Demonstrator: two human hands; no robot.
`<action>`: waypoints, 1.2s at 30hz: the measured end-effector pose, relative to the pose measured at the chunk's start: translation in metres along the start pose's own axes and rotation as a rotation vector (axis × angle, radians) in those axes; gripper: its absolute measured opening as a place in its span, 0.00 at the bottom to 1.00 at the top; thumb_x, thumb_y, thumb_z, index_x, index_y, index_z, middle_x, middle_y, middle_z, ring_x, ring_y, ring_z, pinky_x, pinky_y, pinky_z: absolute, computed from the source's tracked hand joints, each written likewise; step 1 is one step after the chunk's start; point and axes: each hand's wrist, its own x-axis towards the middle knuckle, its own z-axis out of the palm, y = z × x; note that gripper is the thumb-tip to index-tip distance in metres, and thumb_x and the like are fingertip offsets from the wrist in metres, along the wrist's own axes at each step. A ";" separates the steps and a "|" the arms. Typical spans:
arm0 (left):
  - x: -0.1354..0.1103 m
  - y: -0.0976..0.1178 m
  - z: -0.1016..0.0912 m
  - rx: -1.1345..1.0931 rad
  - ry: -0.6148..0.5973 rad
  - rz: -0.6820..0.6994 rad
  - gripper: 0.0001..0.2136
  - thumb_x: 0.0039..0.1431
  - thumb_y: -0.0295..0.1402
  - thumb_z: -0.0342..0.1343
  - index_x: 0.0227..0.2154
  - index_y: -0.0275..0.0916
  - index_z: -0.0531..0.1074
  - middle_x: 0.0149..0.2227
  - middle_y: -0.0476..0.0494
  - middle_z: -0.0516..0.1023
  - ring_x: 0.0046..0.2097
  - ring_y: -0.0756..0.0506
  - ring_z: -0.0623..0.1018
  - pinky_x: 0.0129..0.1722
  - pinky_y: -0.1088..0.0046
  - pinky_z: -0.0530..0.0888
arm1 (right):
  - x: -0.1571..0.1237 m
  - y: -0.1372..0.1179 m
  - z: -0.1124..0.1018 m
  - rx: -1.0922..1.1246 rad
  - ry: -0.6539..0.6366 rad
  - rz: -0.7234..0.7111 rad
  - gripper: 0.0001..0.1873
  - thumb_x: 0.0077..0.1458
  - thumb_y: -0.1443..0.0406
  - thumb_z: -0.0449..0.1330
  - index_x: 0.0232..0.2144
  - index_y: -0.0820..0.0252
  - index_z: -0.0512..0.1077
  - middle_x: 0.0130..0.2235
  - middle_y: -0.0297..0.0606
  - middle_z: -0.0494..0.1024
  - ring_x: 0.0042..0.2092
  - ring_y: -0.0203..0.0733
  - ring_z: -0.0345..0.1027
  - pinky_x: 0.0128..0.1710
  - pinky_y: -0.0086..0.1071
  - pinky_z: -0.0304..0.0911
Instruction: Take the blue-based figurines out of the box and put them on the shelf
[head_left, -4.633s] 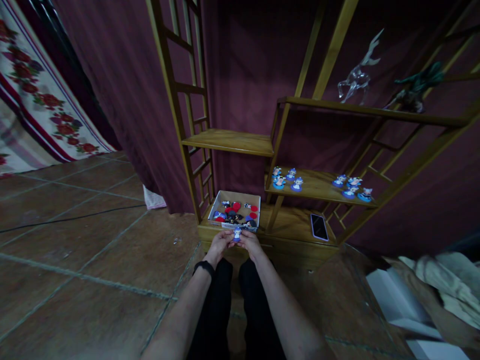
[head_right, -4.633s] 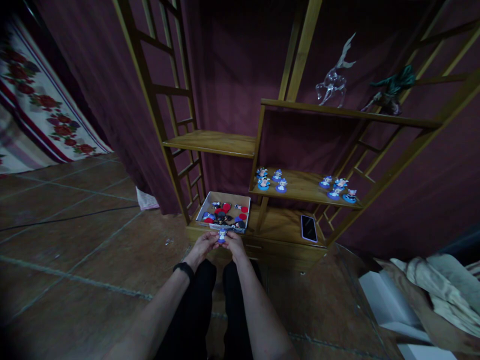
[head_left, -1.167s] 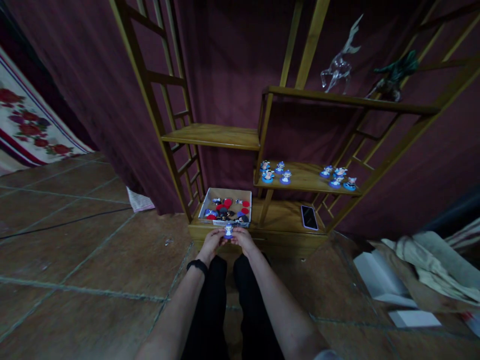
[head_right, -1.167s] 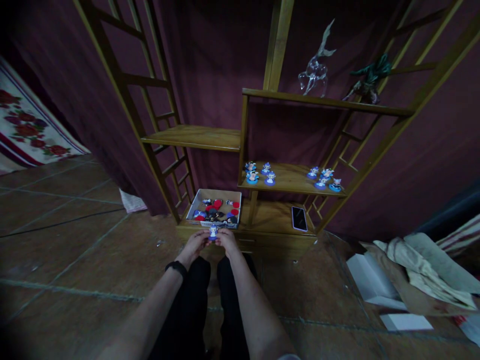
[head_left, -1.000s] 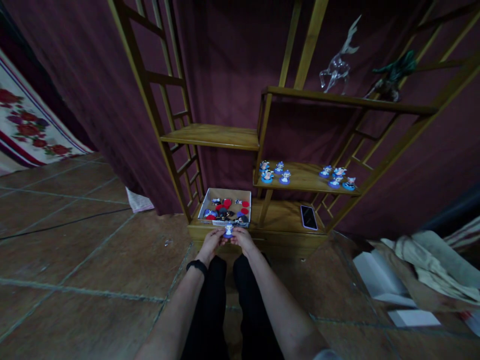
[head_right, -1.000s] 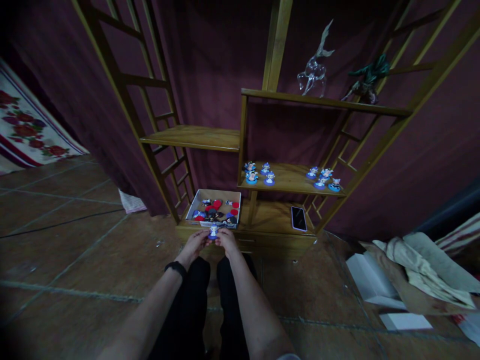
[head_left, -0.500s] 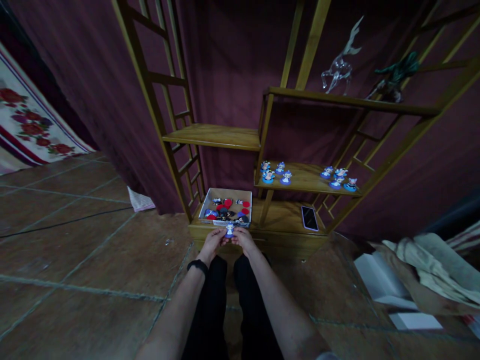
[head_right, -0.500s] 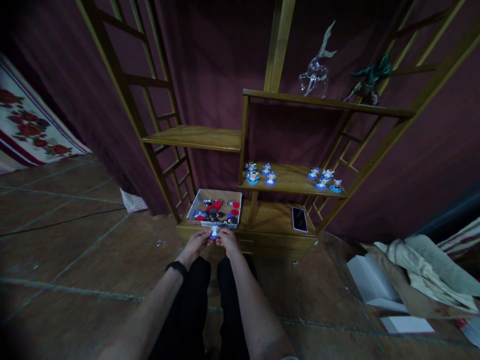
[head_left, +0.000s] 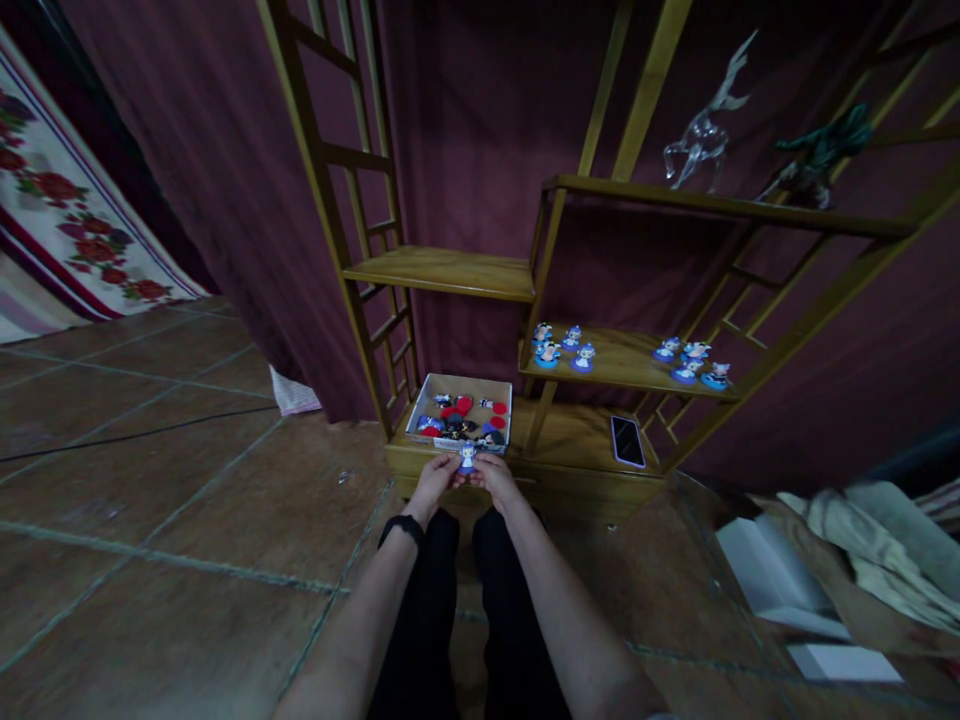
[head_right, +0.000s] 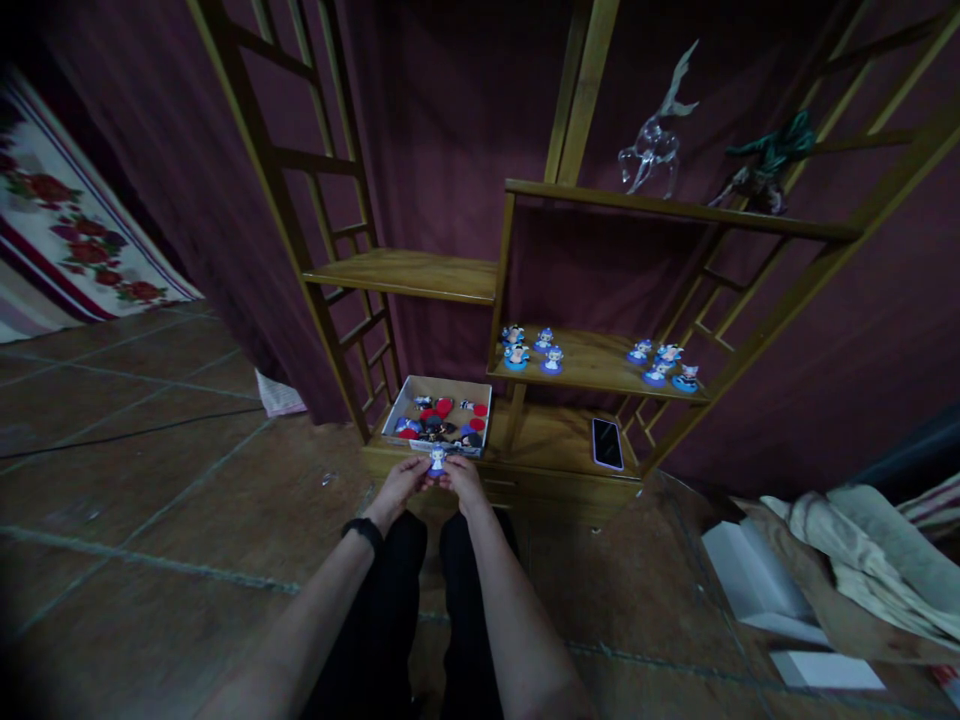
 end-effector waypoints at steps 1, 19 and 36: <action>0.000 0.000 0.001 0.009 -0.006 0.013 0.12 0.41 0.38 0.61 0.26 0.33 0.71 0.18 0.48 0.72 0.18 0.53 0.70 0.18 0.81 0.63 | 0.001 0.001 -0.001 -0.004 -0.002 -0.005 0.12 0.39 0.62 0.62 0.30 0.61 0.71 0.23 0.32 0.73 0.23 0.30 0.65 0.26 0.25 0.62; -0.004 0.003 0.001 0.069 -0.068 0.036 0.14 0.41 0.40 0.61 0.27 0.33 0.72 0.18 0.48 0.72 0.20 0.53 0.70 0.20 0.79 0.64 | 0.001 0.001 -0.002 0.006 -0.014 -0.026 0.13 0.38 0.61 0.61 0.29 0.62 0.71 0.24 0.32 0.73 0.23 0.30 0.64 0.28 0.26 0.62; 0.001 -0.004 0.003 0.228 -0.091 0.151 0.10 0.45 0.37 0.55 0.27 0.34 0.70 0.17 0.51 0.70 0.18 0.53 0.68 0.19 0.79 0.62 | -0.003 -0.001 -0.002 -0.010 0.003 -0.031 0.13 0.38 0.60 0.62 0.27 0.62 0.70 0.22 0.32 0.73 0.23 0.30 0.65 0.27 0.26 0.61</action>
